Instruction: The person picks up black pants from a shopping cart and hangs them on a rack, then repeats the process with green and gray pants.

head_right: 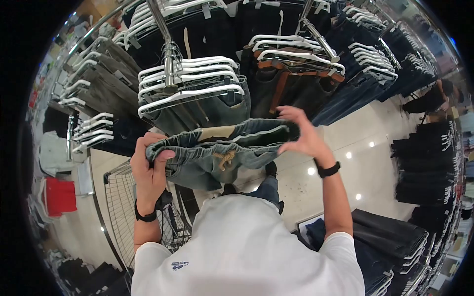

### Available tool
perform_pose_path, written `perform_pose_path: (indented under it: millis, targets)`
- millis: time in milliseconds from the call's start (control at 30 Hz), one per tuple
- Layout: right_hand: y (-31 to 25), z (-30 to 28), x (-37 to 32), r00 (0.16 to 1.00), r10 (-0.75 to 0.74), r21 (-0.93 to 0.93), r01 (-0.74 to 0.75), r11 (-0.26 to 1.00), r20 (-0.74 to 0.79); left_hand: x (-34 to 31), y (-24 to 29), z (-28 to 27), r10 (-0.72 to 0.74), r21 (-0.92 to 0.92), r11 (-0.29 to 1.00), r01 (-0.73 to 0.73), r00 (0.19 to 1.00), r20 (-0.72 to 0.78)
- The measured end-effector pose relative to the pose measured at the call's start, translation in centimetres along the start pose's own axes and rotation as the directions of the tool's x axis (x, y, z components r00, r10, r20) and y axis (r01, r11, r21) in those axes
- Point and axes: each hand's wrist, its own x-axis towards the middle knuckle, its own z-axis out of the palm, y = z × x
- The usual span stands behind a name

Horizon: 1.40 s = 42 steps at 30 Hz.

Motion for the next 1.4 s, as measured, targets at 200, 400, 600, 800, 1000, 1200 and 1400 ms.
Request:
perform_pose_path:
  millis: [200, 400, 600, 800, 1000, 1200, 1400]
  targets:
    - [5.6, 9.0, -0.7, 0.977, -0.106, -0.312, 0.161, 0.936, 0.186, 1.3, 1.1, -1.7, -0.088, -0.032, 0.996, 0.088, 0.996, 0.028]
    - [7.5, 7.5, 0.3, 0.988, -0.144, -0.187, 0.152, 0.97, 0.054, 1.7, 1.0, -6.3, -0.385, 0.056, 0.922, 0.383, 0.895, 0.226]
    - [2.8, 0.7, 3.1, 0.983, -0.036, -0.215, 0.075, 0.974, 0.18, -0.3, -3.1, -7.5, -0.364, 0.12, 0.931, 0.343, 0.869, 0.336]
    - [-2.1, -4.5, 5.1, 0.983, -0.125, -0.291, 0.159, 0.943, 0.133, -0.2, -4.7, -7.9, -0.301, 0.08, 0.952, 0.295, 0.951, 0.072]
    - [-5.0, -7.2, 5.0, 0.995, -0.066, -0.304, 0.085, 0.949, 0.075, 0.9, -4.8, -7.0, -0.254, -0.056, 0.966, 0.253, 0.967, -0.016]
    - [-7.9, -6.5, 4.2, 0.983, 0.087, 0.172, -0.059, 0.983, -0.16, 1.4, -5.0, -6.4, -0.261, -0.16, 0.955, 0.251, 0.964, -0.048]
    - [-6.8, -8.9, 3.9, 0.999, 0.046, 0.094, -0.044, 0.995, -0.024, 2.4, -4.3, -7.1, -0.284, -0.238, 0.928, 0.288, 0.957, 0.055]
